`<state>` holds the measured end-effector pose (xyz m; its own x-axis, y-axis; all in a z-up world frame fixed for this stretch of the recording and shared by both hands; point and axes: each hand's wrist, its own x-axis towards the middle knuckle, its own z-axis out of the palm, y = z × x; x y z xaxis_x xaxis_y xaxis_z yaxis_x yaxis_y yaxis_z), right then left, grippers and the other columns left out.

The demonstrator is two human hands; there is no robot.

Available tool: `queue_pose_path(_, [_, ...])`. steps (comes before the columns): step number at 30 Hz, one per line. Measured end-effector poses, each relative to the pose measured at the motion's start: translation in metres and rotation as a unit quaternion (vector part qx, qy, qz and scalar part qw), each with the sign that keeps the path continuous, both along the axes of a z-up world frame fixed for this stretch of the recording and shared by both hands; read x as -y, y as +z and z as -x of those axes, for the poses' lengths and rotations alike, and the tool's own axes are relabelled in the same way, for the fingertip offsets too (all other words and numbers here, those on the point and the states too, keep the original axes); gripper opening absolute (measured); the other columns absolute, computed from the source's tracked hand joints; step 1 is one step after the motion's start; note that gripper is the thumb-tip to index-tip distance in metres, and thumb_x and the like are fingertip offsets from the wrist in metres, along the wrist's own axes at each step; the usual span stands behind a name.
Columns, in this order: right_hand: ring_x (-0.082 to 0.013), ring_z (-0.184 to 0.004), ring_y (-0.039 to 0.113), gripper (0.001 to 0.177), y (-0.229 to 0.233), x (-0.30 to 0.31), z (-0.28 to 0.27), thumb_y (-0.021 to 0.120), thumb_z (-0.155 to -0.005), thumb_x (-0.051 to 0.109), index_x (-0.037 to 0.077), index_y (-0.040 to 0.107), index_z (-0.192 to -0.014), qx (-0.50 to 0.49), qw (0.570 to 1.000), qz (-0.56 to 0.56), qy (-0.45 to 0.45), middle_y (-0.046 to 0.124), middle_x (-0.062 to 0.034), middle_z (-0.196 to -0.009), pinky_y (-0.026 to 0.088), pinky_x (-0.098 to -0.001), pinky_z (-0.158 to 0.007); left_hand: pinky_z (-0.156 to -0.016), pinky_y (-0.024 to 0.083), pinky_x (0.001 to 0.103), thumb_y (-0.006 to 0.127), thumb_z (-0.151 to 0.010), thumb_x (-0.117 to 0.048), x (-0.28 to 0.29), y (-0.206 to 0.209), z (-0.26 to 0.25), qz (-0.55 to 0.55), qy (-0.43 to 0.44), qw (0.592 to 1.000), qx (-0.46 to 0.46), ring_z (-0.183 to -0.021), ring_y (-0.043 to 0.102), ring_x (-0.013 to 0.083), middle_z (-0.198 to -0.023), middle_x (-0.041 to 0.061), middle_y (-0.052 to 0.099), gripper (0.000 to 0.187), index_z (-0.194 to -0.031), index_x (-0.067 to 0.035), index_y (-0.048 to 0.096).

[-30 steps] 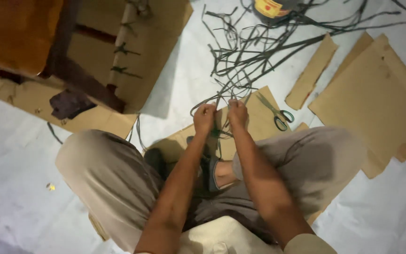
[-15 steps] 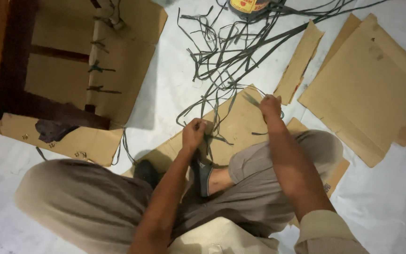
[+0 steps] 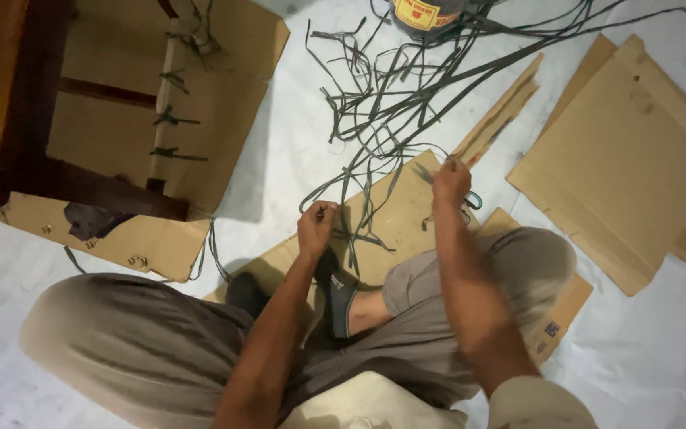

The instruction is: The person is wrapping a table leg with cardboard and plastic ties for protection.

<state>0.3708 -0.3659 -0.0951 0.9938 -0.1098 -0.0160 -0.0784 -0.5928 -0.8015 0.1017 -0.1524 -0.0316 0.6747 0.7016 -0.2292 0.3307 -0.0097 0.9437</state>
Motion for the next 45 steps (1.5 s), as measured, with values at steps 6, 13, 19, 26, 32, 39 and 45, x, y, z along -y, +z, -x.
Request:
queue_pose_path(6, [-0.0097, -0.054, 0.048, 0.012, 0.123, -0.044, 0.080, 0.075, -0.093, 0.017, 0.008, 0.068, -0.098, -0.092, 0.847, -0.494, -0.174, 0.061, -0.0011, -0.072, 0.031, -0.0240, -0.042, -0.074, 0.054, 0.031, 0.070, -0.095, -0.030, 0.000, -0.003, -0.015, 0.039, -0.011, 0.999, 0.034, -0.082, 0.069, 0.0155, -0.092, 0.007, 0.075, 0.026, -0.102, -0.006, 0.075])
queue_pose_path(13, [-0.0083, -0.053, 0.045, 0.013, 0.145, -0.074, 0.157, 0.068, -0.094, 0.012, 0.013, 0.056, -0.090, -0.217, 0.694, -0.684, -0.062, 0.051, 0.0026, -0.069, 0.030, -0.0242, -0.040, -0.091, 0.054, 0.030, 0.065, -0.101, -0.043, -0.009, 0.006, -0.038, 0.197, -0.081, 0.972, 0.099, -0.100, 0.068, 0.0166, -0.108, 0.009, 0.076, 0.045, -0.117, -0.002, 0.074])
queue_pose_path(19, [-0.0067, -0.050, 0.042, 0.011, 0.161, -0.112, 0.208, 0.060, -0.090, 0.009, 0.010, 0.060, -0.101, -0.320, 0.703, -0.631, 0.071, 0.053, 0.0019, -0.075, 0.030, -0.0220, -0.042, -0.098, 0.053, 0.034, 0.046, -0.098, -0.061, -0.061, 0.100, -0.020, 0.452, -0.148, 0.868, 0.142, -0.114, 0.066, 0.0189, -0.131, 0.008, 0.068, 0.069, -0.141, -0.008, 0.058])
queue_pose_path(26, [-0.0085, -0.049, 0.043, 0.010, 0.129, -0.160, 0.239, 0.062, -0.092, 0.014, 0.009, 0.061, -0.100, -0.391, 0.827, -0.363, 0.180, 0.057, 0.0008, -0.077, 0.034, -0.0259, -0.044, -0.091, 0.046, 0.032, 0.067, -0.097, -0.020, -0.120, 0.135, 0.026, 0.248, -0.032, 0.936, 0.249, -0.103, 0.060, 0.0134, -0.116, 0.002, 0.068, 0.042, -0.137, -0.011, 0.057])
queue_pose_path(32, [-0.0194, -0.072, 0.066, 0.035, 0.056, -0.193, 0.250, 0.073, -0.087, 0.022, 0.002, 0.069, -0.115, -0.251, 0.892, -0.162, 0.340, 0.070, -0.0059, -0.092, 0.053, -0.0326, -0.065, -0.095, 0.049, 0.031, 0.063, -0.089, 0.000, -0.148, 0.147, 0.079, 0.149, 0.016, 0.937, 0.315, -0.103, 0.062, 0.0127, -0.110, 0.000, 0.069, 0.034, -0.122, -0.006, 0.065])
queue_pose_path(39, [-0.0226, -0.079, 0.060, 0.047, 0.178, -0.272, 0.266, 0.080, -0.084, 0.014, 0.004, 0.065, -0.128, -0.053, 0.895, -0.071, 0.438, 0.064, -0.0146, -0.102, 0.050, -0.0339, -0.069, -0.083, 0.052, 0.030, 0.059, -0.084, -0.002, -0.171, 0.104, 0.123, 0.093, 0.146, 0.955, 0.242, -0.089, 0.063, 0.0131, -0.096, 0.002, 0.071, 0.026, -0.107, -0.002, 0.071])
queue_pose_path(45, [-0.0105, -0.111, 0.064, 0.062, 0.278, -0.349, 0.256, 0.081, -0.083, 0.005, 0.000, 0.050, -0.137, -0.191, 0.673, -0.280, 0.658, 0.064, 0.0012, -0.123, 0.058, -0.0279, -0.094, -0.081, 0.053, 0.032, 0.055, -0.087, -0.010, -0.193, 0.114, 0.157, 0.062, 0.218, 0.956, 0.186, -0.087, 0.064, 0.0154, -0.097, 0.006, 0.072, 0.035, -0.116, -0.001, 0.073])
